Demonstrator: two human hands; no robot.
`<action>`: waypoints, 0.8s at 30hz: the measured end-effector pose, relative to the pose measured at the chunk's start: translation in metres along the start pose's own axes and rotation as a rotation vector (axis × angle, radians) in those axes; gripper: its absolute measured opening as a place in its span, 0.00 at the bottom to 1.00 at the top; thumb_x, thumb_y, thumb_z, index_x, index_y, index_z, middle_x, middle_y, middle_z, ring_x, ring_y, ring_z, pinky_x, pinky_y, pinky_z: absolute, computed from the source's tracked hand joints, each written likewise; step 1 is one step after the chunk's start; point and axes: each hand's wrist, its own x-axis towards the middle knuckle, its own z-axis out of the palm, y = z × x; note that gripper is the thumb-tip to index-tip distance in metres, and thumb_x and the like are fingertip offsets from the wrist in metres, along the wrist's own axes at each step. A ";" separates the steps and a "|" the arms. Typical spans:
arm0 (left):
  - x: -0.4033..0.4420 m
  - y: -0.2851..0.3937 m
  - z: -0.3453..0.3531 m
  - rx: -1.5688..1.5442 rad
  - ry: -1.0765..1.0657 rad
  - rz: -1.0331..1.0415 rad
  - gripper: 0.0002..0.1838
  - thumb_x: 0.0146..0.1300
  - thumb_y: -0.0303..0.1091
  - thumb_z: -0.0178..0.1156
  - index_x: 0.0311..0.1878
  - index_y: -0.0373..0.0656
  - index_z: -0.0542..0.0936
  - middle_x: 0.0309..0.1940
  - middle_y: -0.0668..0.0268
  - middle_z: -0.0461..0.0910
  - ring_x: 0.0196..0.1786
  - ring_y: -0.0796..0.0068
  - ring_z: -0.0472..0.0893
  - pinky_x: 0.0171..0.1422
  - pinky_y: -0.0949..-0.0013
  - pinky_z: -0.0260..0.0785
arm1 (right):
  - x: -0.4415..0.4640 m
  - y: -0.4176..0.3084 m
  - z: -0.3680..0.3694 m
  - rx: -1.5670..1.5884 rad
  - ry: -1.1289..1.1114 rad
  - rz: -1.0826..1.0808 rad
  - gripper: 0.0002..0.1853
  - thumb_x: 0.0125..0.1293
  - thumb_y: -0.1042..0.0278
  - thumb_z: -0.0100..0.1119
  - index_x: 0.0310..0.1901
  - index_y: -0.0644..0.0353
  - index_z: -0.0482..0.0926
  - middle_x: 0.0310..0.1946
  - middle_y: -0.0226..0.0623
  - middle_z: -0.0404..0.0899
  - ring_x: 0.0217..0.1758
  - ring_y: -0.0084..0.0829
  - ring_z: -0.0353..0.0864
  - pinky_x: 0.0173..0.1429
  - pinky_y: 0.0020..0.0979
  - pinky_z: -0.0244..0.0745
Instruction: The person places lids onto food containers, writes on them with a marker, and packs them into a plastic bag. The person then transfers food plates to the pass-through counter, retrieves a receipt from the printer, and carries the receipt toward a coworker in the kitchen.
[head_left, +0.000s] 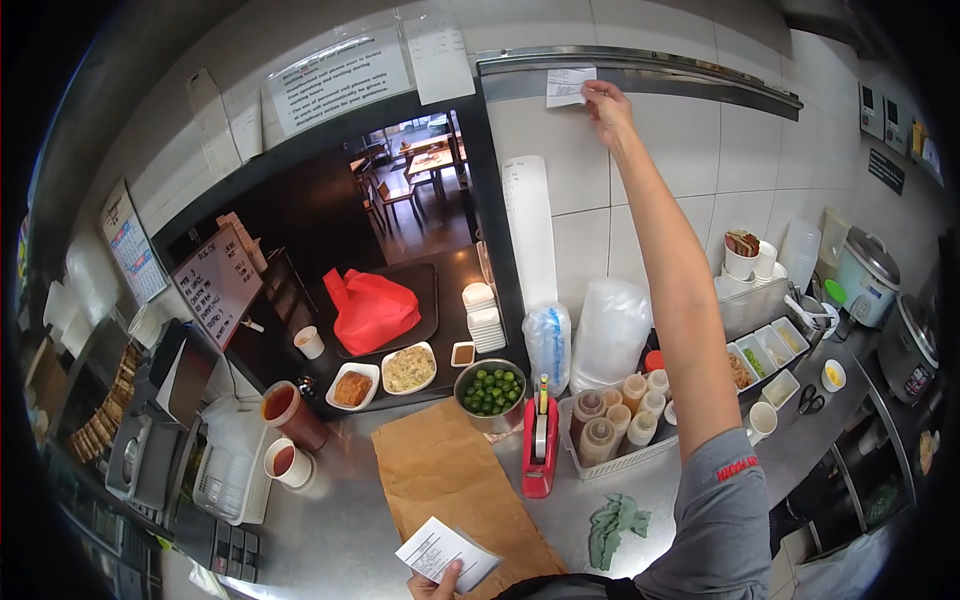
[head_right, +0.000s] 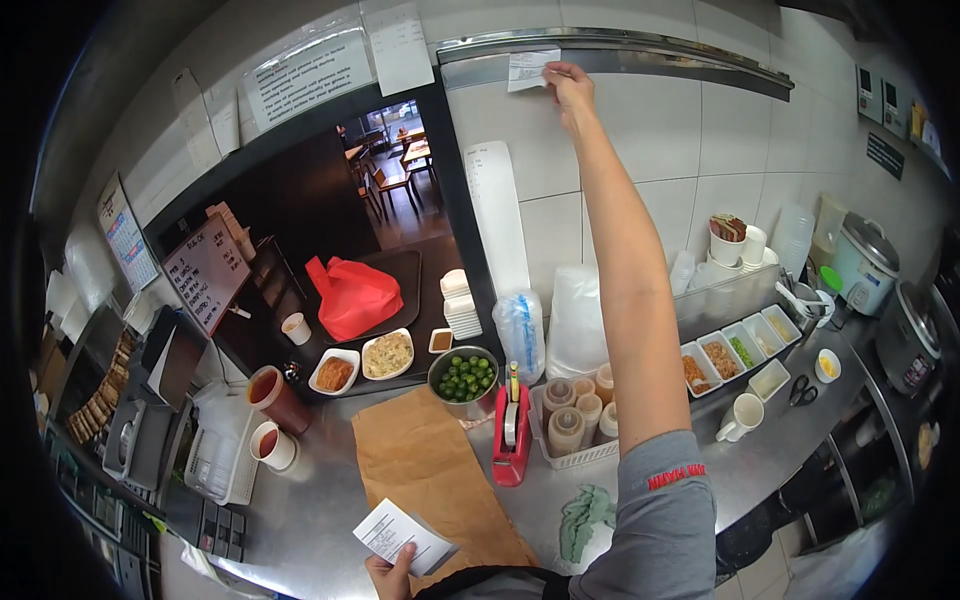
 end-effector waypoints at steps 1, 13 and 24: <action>0.000 0.002 0.004 -0.050 -0.007 0.009 0.10 0.57 0.32 0.63 0.35 0.33 0.81 0.28 0.67 0.80 0.29 0.81 0.74 0.32 0.76 0.64 | -0.007 -0.006 0.004 -0.081 -0.077 -0.003 0.10 0.53 0.74 0.63 0.39 0.59 0.79 0.28 0.30 0.78 0.33 0.22 0.74 0.41 0.24 0.67; 0.013 -0.045 -0.014 0.165 -0.095 0.073 0.13 0.58 0.31 0.63 0.43 0.33 0.79 0.35 0.65 0.80 0.34 0.80 0.75 0.34 0.76 0.66 | -0.027 -0.002 0.056 -0.431 -0.358 -0.056 0.19 0.50 0.89 0.41 0.39 0.66 0.81 0.43 0.42 0.78 0.43 0.32 0.79 0.38 0.25 0.80; 0.037 -0.011 0.010 -0.039 0.005 0.254 0.07 0.53 0.23 0.64 0.36 0.32 0.81 0.32 0.63 0.82 0.35 0.77 0.79 0.43 0.73 0.71 | -0.275 -0.041 0.076 -0.147 -1.778 -0.625 0.12 0.63 0.65 0.55 0.46 0.54 0.80 0.55 0.36 0.71 0.59 0.32 0.68 0.60 0.34 0.65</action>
